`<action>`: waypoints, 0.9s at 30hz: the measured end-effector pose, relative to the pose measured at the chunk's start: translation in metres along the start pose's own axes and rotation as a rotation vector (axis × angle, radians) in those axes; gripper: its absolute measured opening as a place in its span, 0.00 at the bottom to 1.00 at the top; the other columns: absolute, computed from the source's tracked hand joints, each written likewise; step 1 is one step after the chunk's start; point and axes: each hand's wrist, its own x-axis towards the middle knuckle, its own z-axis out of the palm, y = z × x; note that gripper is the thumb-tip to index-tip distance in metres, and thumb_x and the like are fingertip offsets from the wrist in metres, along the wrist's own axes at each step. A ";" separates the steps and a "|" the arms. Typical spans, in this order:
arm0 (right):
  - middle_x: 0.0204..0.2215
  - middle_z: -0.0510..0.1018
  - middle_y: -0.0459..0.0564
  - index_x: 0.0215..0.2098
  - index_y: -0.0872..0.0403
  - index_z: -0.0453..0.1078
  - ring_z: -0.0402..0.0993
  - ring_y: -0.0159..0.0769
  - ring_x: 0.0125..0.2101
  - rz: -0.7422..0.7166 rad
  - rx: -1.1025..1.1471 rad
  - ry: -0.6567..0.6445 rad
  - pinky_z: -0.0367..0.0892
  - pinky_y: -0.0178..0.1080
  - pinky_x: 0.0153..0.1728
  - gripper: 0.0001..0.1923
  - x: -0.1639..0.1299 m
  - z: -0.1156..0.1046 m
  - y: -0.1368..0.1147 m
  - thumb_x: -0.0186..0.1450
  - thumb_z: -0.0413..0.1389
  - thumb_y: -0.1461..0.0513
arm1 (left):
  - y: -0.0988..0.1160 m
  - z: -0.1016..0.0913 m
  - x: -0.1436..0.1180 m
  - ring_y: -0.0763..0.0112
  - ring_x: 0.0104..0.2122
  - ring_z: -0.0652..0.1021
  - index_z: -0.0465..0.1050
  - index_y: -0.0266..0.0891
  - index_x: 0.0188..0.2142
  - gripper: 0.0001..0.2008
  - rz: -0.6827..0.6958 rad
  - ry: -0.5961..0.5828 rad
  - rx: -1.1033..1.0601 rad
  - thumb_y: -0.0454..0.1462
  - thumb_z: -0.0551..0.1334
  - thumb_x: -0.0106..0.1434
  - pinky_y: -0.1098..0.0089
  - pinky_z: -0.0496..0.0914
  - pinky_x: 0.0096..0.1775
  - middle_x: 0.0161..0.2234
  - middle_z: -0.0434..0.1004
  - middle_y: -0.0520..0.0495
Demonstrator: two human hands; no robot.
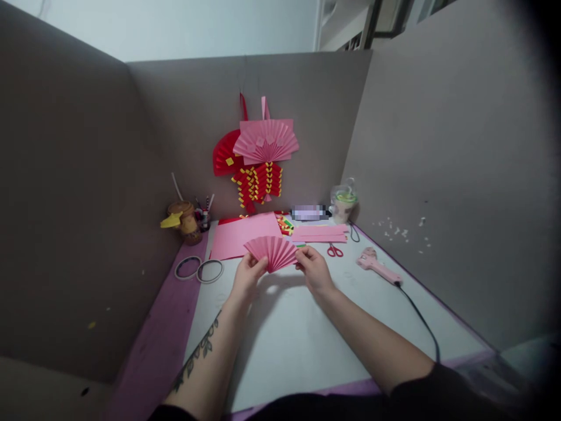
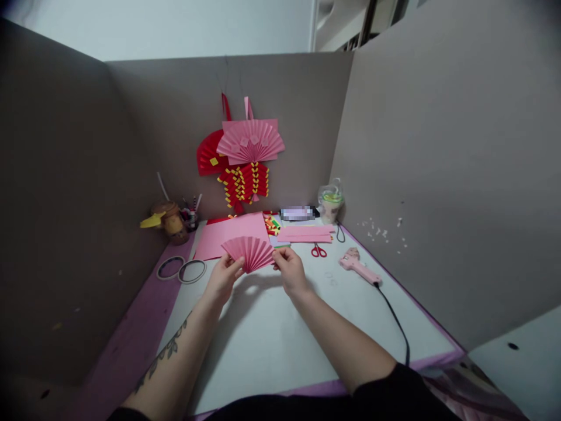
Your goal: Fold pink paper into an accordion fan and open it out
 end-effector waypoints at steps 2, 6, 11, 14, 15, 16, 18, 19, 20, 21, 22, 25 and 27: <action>0.20 0.67 0.41 0.24 0.53 0.65 0.61 0.28 0.22 0.010 0.001 -0.016 0.61 0.32 0.23 0.15 -0.002 0.003 0.001 0.51 0.62 0.52 | -0.003 0.003 -0.002 0.68 0.32 0.76 0.72 0.36 0.38 0.22 -0.033 -0.070 0.042 0.41 0.72 0.43 0.69 0.68 0.35 0.34 0.77 0.45; 0.20 0.67 0.42 0.23 0.53 0.65 0.62 0.28 0.22 0.021 -0.009 -0.032 0.62 0.32 0.24 0.16 -0.004 0.005 0.003 0.51 0.62 0.51 | -0.008 0.007 -0.003 0.69 0.29 0.75 0.72 0.34 0.34 0.19 -0.014 -0.046 0.017 0.40 0.71 0.43 0.69 0.69 0.35 0.30 0.77 0.46; 0.19 0.68 0.42 0.23 0.53 0.65 0.66 0.30 0.22 0.038 -0.108 -0.044 0.61 0.32 0.23 0.16 -0.003 0.003 0.008 0.52 0.61 0.50 | -0.003 0.009 -0.003 0.71 0.30 0.74 0.70 0.37 0.30 0.17 0.029 0.033 -0.107 0.40 0.71 0.43 0.67 0.69 0.40 0.28 0.75 0.50; 0.21 0.69 0.43 0.24 0.53 0.66 0.67 0.30 0.23 0.045 -0.136 -0.073 0.61 0.32 0.24 0.16 -0.003 0.002 0.009 0.53 0.61 0.50 | -0.001 0.008 -0.003 0.72 0.30 0.74 0.70 0.37 0.31 0.17 0.023 0.044 -0.106 0.41 0.71 0.43 0.67 0.69 0.40 0.28 0.74 0.51; 0.21 0.70 0.43 0.25 0.54 0.66 0.67 0.30 0.24 0.044 -0.142 -0.097 0.61 0.32 0.25 0.15 -0.003 0.002 0.009 0.54 0.60 0.51 | -0.002 0.007 -0.003 0.73 0.30 0.74 0.70 0.38 0.31 0.17 0.022 0.048 -0.105 0.41 0.71 0.43 0.67 0.69 0.40 0.28 0.73 0.52; 0.22 0.70 0.43 0.25 0.54 0.67 0.66 0.30 0.24 0.042 -0.149 -0.132 0.62 0.32 0.25 0.15 -0.004 0.002 0.009 0.54 0.60 0.51 | -0.003 0.007 -0.003 0.73 0.30 0.73 0.70 0.38 0.32 0.18 0.024 0.051 -0.105 0.42 0.71 0.43 0.67 0.69 0.40 0.28 0.73 0.52; 0.23 0.71 0.43 0.27 0.54 0.68 0.65 0.30 0.25 0.035 -0.166 -0.213 0.61 0.32 0.26 0.14 -0.005 0.003 0.009 0.55 0.60 0.52 | -0.006 0.006 -0.002 0.74 0.30 0.73 0.70 0.37 0.33 0.18 0.025 0.047 -0.103 0.42 0.70 0.44 0.68 0.69 0.39 0.29 0.73 0.52; 0.22 0.71 0.43 0.28 0.54 0.69 0.65 0.30 0.24 0.031 -0.175 -0.243 0.61 0.32 0.26 0.13 -0.006 0.003 0.009 0.54 0.60 0.52 | -0.008 0.006 -0.001 0.74 0.29 0.73 0.70 0.37 0.33 0.18 0.024 0.042 -0.099 0.43 0.70 0.44 0.69 0.69 0.38 0.29 0.73 0.52; 0.22 0.71 0.43 0.28 0.54 0.69 0.64 0.29 0.24 0.031 -0.185 -0.261 0.61 0.32 0.26 0.13 -0.007 0.004 0.009 0.54 0.61 0.52 | -0.009 0.006 -0.001 0.74 0.29 0.73 0.70 0.37 0.33 0.18 0.021 0.036 -0.094 0.43 0.70 0.44 0.69 0.69 0.37 0.28 0.73 0.52; 0.22 0.71 0.43 0.29 0.54 0.70 0.64 0.30 0.23 0.037 -0.192 -0.264 0.60 0.32 0.25 0.13 -0.007 0.004 0.010 0.54 0.61 0.53 | -0.011 0.006 -0.001 0.74 0.29 0.73 0.70 0.37 0.32 0.19 0.019 0.032 -0.088 0.43 0.70 0.44 0.70 0.69 0.37 0.28 0.73 0.51; 0.21 0.71 0.43 0.29 0.54 0.70 0.63 0.30 0.23 0.049 -0.194 -0.254 0.60 0.32 0.25 0.14 -0.008 0.005 0.010 0.53 0.61 0.52 | -0.012 0.006 -0.001 0.73 0.29 0.73 0.70 0.37 0.32 0.19 0.018 0.030 -0.084 0.43 0.71 0.44 0.71 0.68 0.36 0.27 0.73 0.51; 0.22 0.72 0.44 0.30 0.54 0.70 0.65 0.31 0.23 0.092 -0.184 -0.224 0.60 0.32 0.24 0.14 -0.008 0.006 0.012 0.52 0.61 0.52 | -0.012 0.007 -0.001 0.73 0.30 0.73 0.69 0.37 0.33 0.21 0.016 0.045 -0.080 0.44 0.71 0.42 0.72 0.67 0.35 0.29 0.74 0.50; 0.21 0.72 0.44 0.30 0.54 0.71 0.65 0.31 0.23 0.097 -0.181 -0.225 0.60 0.32 0.24 0.14 -0.008 0.006 0.012 0.52 0.62 0.53 | -0.013 0.007 -0.001 0.72 0.31 0.74 0.69 0.38 0.33 0.21 -0.003 0.061 -0.073 0.45 0.71 0.42 0.73 0.66 0.34 0.31 0.75 0.49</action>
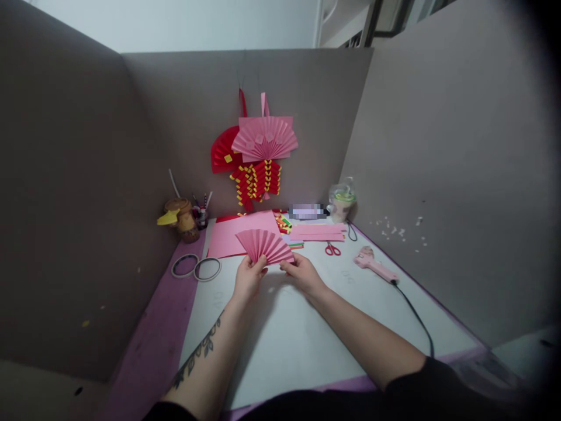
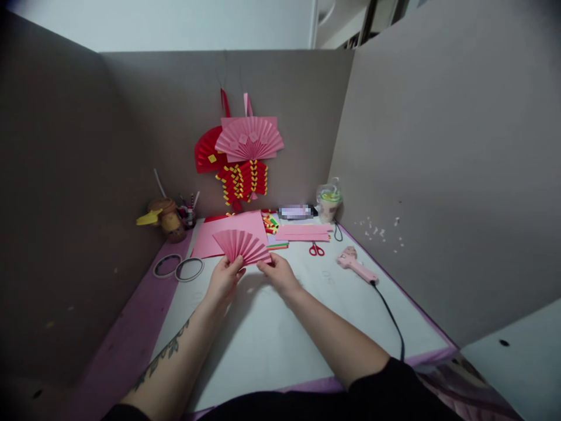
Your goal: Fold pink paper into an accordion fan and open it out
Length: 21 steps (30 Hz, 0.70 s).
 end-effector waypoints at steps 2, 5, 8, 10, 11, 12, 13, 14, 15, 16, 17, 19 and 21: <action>0.21 0.71 0.43 0.30 0.54 0.71 0.64 0.30 0.23 -0.012 -0.002 -0.003 0.59 0.32 0.24 0.14 0.000 0.000 -0.001 0.51 0.62 0.54 | -0.001 -0.001 0.000 0.72 0.32 0.74 0.70 0.39 0.34 0.22 -0.023 0.013 0.011 0.46 0.71 0.43 0.73 0.65 0.33 0.33 0.76 0.48; 0.22 0.72 0.42 0.31 0.53 0.71 0.65 0.30 0.23 -0.059 0.014 -0.003 0.60 0.33 0.25 0.13 0.000 0.001 -0.004 0.51 0.63 0.55 | -0.004 -0.003 0.001 0.73 0.31 0.74 0.71 0.40 0.35 0.21 -0.041 0.015 0.007 0.46 0.71 0.44 0.75 0.64 0.31 0.34 0.76 0.49; 0.25 0.74 0.43 0.33 0.53 0.71 0.67 0.31 0.25 -0.115 0.023 -0.023 0.62 0.33 0.28 0.12 -0.001 0.001 -0.006 0.52 0.63 0.57 | -0.007 -0.004 0.002 0.76 0.28 0.73 0.71 0.40 0.35 0.20 -0.053 0.005 -0.026 0.46 0.71 0.45 0.76 0.63 0.30 0.31 0.75 0.51; 0.27 0.75 0.44 0.33 0.53 0.71 0.68 0.32 0.26 -0.129 0.020 -0.037 0.63 0.34 0.29 0.12 -0.002 0.001 -0.007 0.52 0.63 0.57 | -0.007 -0.004 0.003 0.78 0.26 0.71 0.71 0.40 0.35 0.20 -0.059 0.001 -0.051 0.45 0.71 0.44 0.76 0.62 0.28 0.29 0.74 0.53; 0.27 0.75 0.44 0.34 0.52 0.72 0.68 0.32 0.27 -0.129 0.019 -0.041 0.63 0.34 0.30 0.12 -0.002 0.001 -0.006 0.53 0.62 0.57 | -0.006 -0.004 0.003 0.78 0.26 0.71 0.71 0.39 0.34 0.20 -0.063 -0.001 -0.060 0.45 0.71 0.44 0.77 0.61 0.28 0.28 0.74 0.53; 0.28 0.76 0.45 0.35 0.52 0.72 0.69 0.33 0.28 -0.127 0.021 -0.043 0.64 0.35 0.31 0.13 -0.003 0.000 -0.005 0.53 0.62 0.56 | -0.006 -0.004 0.003 0.79 0.25 0.70 0.71 0.39 0.34 0.20 -0.064 -0.002 -0.069 0.45 0.71 0.44 0.77 0.61 0.27 0.28 0.73 0.54; 0.29 0.76 0.45 0.35 0.52 0.72 0.70 0.34 0.28 -0.125 0.022 -0.046 0.65 0.35 0.31 0.13 -0.003 0.000 -0.005 0.53 0.62 0.56 | -0.004 -0.003 0.002 0.79 0.24 0.70 0.71 0.39 0.33 0.20 -0.068 0.001 -0.078 0.45 0.72 0.44 0.77 0.60 0.27 0.27 0.73 0.54; 0.30 0.77 0.45 0.36 0.52 0.72 0.71 0.34 0.29 -0.123 0.024 -0.048 0.65 0.36 0.32 0.14 -0.003 0.000 -0.004 0.53 0.63 0.56 | -0.003 -0.002 0.001 0.80 0.23 0.69 0.71 0.39 0.33 0.20 -0.074 0.006 -0.085 0.45 0.72 0.43 0.77 0.60 0.26 0.26 0.73 0.55; 0.30 0.77 0.46 0.36 0.52 0.71 0.71 0.35 0.30 -0.122 0.027 -0.052 0.66 0.36 0.33 0.14 -0.002 0.000 -0.003 0.53 0.63 0.56 | -0.001 -0.001 0.000 0.80 0.22 0.69 0.71 0.39 0.32 0.20 -0.084 0.016 -0.093 0.44 0.72 0.42 0.77 0.60 0.26 0.25 0.72 0.55; 0.31 0.77 0.46 0.36 0.52 0.71 0.71 0.35 0.30 -0.125 0.029 -0.055 0.66 0.36 0.33 0.14 -0.002 0.000 -0.003 0.52 0.63 0.56 | 0.000 0.000 -0.001 0.80 0.22 0.68 0.71 0.39 0.32 0.20 -0.096 0.029 -0.101 0.44 0.72 0.41 0.77 0.59 0.25 0.24 0.71 0.56; 0.31 0.77 0.46 0.36 0.52 0.72 0.72 0.36 0.31 -0.130 0.029 -0.058 0.66 0.36 0.34 0.14 -0.002 0.000 -0.003 0.52 0.63 0.57 | 0.002 0.001 -0.002 0.80 0.21 0.67 0.71 0.38 0.31 0.20 -0.109 0.041 -0.107 0.44 0.73 0.40 0.77 0.59 0.25 0.23 0.71 0.57; 0.32 0.77 0.46 0.36 0.52 0.72 0.72 0.36 0.32 -0.143 0.028 -0.059 0.66 0.36 0.34 0.14 -0.002 0.000 -0.003 0.52 0.63 0.57 | 0.004 0.003 -0.004 0.81 0.20 0.67 0.71 0.38 0.30 0.21 -0.131 0.055 -0.117 0.44 0.73 0.39 0.77 0.59 0.24 0.22 0.70 0.57; 0.32 0.77 0.46 0.36 0.52 0.71 0.72 0.36 0.32 -0.150 0.027 -0.057 0.66 0.36 0.34 0.13 -0.002 0.000 -0.003 0.53 0.63 0.58 | 0.006 0.004 -0.004 0.81 0.19 0.66 0.71 0.38 0.30 0.22 -0.138 0.051 -0.131 0.43 0.74 0.38 0.78 0.59 0.23 0.21 0.70 0.57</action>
